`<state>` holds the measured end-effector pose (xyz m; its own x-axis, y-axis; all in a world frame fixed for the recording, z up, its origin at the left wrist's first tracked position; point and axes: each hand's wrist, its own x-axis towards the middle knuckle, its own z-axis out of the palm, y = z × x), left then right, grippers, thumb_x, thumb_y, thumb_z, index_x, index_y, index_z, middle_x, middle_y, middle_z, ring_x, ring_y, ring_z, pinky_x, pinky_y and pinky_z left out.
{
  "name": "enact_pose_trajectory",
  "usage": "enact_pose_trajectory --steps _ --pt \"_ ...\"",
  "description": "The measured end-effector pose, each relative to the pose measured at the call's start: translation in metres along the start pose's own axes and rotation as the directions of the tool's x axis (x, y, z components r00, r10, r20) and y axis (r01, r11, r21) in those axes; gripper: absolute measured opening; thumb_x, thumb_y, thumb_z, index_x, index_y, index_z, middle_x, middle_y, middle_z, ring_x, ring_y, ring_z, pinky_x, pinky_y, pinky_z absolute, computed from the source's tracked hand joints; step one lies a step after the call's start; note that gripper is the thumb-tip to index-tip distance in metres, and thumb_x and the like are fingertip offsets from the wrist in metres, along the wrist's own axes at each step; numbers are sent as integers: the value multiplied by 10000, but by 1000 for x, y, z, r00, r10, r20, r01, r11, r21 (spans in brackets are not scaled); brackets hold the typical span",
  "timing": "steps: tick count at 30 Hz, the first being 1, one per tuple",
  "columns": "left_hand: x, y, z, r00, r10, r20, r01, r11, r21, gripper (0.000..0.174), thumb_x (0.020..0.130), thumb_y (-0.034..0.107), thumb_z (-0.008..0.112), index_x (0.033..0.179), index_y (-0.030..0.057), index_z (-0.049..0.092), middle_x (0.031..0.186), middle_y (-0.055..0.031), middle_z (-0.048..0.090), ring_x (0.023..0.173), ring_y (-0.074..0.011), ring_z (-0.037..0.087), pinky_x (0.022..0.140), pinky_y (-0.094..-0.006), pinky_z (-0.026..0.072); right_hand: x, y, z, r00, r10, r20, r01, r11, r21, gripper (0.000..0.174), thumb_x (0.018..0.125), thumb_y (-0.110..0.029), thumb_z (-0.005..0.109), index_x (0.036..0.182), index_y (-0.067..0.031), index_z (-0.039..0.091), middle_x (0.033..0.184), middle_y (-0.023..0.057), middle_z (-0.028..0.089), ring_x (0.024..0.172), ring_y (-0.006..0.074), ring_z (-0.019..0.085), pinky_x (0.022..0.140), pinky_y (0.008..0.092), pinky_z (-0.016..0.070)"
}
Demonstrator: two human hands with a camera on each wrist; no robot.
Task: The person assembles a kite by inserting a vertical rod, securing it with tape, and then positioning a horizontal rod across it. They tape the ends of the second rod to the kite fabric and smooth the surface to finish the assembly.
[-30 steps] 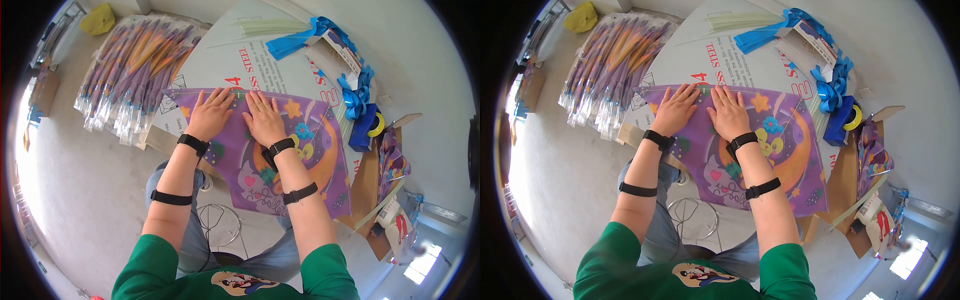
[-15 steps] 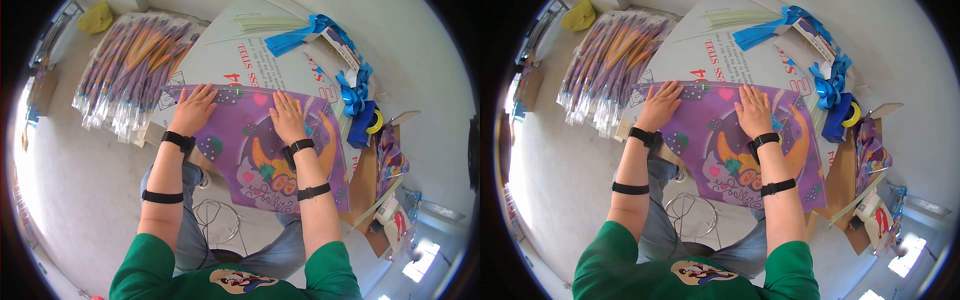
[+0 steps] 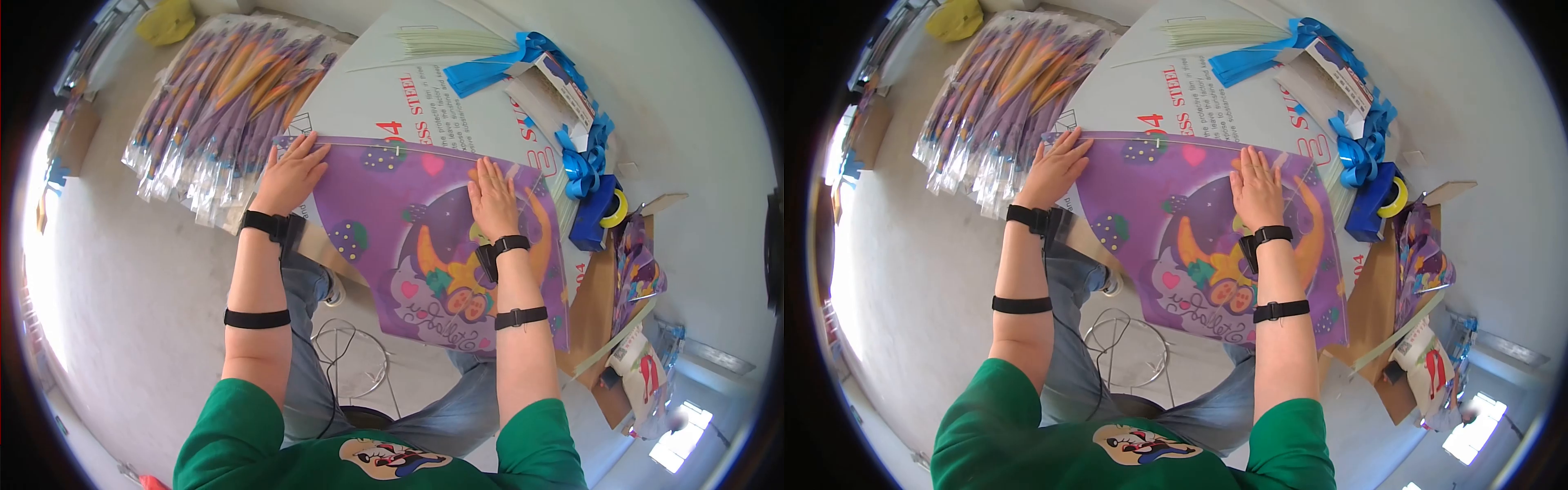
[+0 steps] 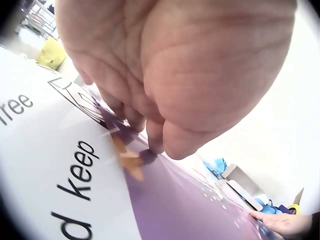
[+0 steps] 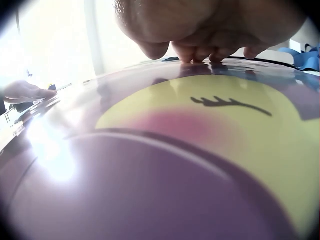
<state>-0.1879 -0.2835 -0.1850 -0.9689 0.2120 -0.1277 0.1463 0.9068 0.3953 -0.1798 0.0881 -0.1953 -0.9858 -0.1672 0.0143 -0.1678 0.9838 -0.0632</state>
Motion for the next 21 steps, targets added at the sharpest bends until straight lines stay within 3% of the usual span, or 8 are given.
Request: enact_pose_trajectory --steps 9,12,15,21 --pt "-7 -20 -4 996 -77 -37 74 995 -68 386 934 348 426 1287 218 514 1446 -21 347 1361 -180 255 1107 -491 128 0 1 4 1000 -10 -18 11 999 46 523 941 -300 433 1382 -37 332 1432 132 340 1325 274 319 1081 457 249" --pt "-6 -20 -5 994 -105 -21 105 994 -24 435 932 363 428 1323 176 468 1447 -41 343 1359 -192 260 1103 -490 147 0 -3 2 1000 1 -16 1 998 69 526 938 -293 440 1377 -23 333 1433 136 335 1322 273 322 1080 456 251" --pt "-3 -14 0 988 -119 -96 130 985 112 563 928 394 423 1388 81 337 1467 -81 296 1366 -225 245 1099 -483 175 1 -3 2 999 12 -47 -8 996 91 523 937 -289 443 1370 -15 340 1434 134 332 1318 271 326 1079 455 253" --pt "-1 -13 10 985 -175 -6 175 981 83 617 934 440 359 1422 73 269 1503 -93 202 1398 -231 150 1110 -473 140 0 0 6 998 27 -50 -23 996 84 519 935 -306 438 1358 -15 362 1433 123 333 1314 262 329 1075 454 259"
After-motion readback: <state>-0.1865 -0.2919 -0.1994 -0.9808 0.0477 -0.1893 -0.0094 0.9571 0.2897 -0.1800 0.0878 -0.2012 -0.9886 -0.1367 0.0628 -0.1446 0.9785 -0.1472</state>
